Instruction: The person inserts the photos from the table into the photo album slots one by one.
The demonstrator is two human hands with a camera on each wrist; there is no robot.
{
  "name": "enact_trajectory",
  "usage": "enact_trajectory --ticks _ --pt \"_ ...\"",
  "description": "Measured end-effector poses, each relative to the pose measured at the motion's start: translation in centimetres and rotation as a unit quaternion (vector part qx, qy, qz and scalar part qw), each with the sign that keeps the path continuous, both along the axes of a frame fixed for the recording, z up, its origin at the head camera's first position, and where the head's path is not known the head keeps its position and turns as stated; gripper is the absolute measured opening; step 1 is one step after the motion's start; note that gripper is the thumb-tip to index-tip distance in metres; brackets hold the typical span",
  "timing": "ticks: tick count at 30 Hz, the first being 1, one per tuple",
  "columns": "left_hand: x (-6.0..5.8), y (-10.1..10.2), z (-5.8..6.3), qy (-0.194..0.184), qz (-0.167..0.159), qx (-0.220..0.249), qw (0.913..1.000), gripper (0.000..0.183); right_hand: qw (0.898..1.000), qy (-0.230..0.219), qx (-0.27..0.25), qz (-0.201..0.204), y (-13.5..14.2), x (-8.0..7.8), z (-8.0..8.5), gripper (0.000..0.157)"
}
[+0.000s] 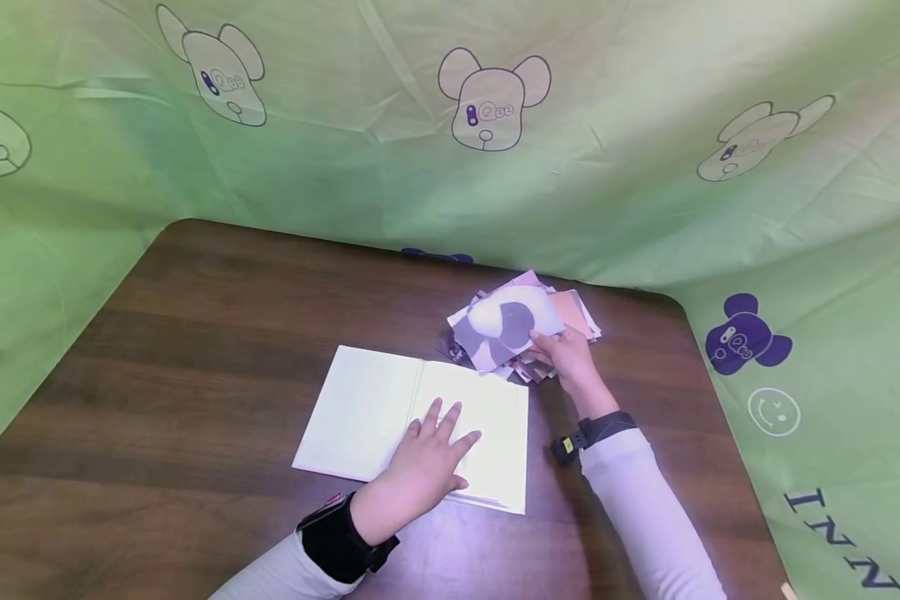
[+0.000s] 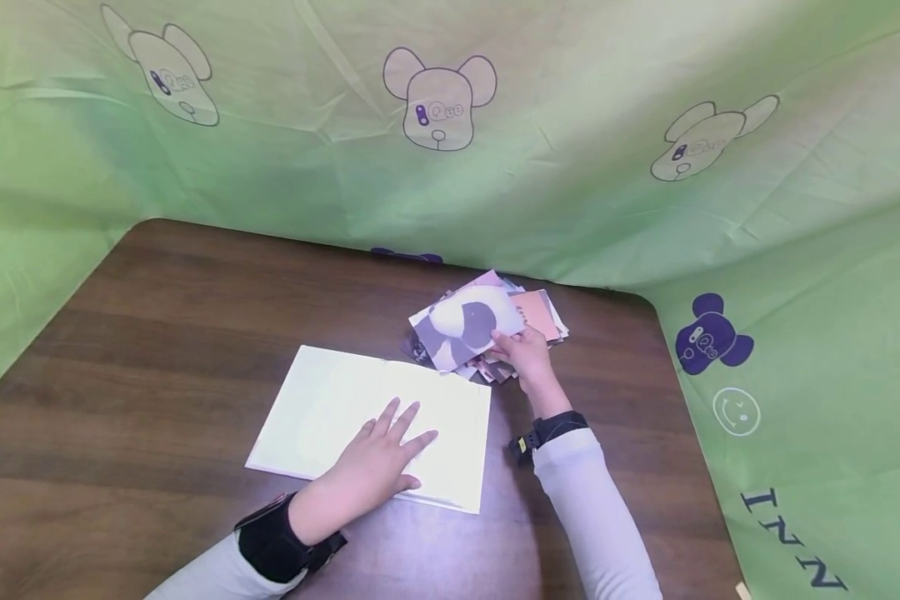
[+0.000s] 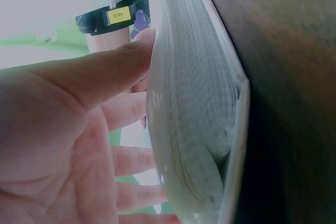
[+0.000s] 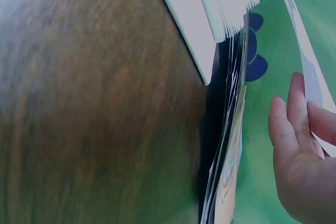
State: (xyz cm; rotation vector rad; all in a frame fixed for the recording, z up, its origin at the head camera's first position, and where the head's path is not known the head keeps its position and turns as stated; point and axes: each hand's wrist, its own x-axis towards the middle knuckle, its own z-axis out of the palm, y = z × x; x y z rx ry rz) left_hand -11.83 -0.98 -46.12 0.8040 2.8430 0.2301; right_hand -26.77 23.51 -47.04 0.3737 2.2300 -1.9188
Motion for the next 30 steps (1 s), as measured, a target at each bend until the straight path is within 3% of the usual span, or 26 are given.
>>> enact_trajectory --ticks 5,8,11,15,18,24,30 --pt "0.0 0.0 0.3 0.005 -0.004 -0.008 0.9999 0.063 0.998 -0.001 0.04 0.055 0.4 -0.6 0.0 0.045" --pt "0.1 0.0 0.4 0.006 -0.005 -0.011 0.9999 0.063 0.991 0.0 0.084 0.107 0.4 -1.5 0.2 0.043" --pt "0.2 0.1 0.4 0.004 -0.005 -0.009 0.9999 0.064 0.978 -0.009 0.13 0.163 0.1 -2.7 0.9 0.037" --pt "0.3 0.5 0.6 -0.001 -0.002 -0.004 1.0 0.064 0.952 0.002 0.208 0.226 -0.1 -4.2 2.3 0.024" --pt "0.4 0.6 0.4 -0.002 -0.001 -0.007 1.0 0.065 0.942 0.008 0.215 0.256 -0.2 -4.9 2.9 0.022" --pt "0.4 0.7 0.4 -0.003 -0.001 -0.011 0.9999 0.065 0.929 -0.015 0.227 0.291 -0.6 -4.6 3.2 0.024" --pt "0.4 0.7 0.6 -0.012 0.0 -0.01 0.9999 0.064 0.938 -0.071 0.177 0.29 -1.8 -4.1 2.7 0.029"
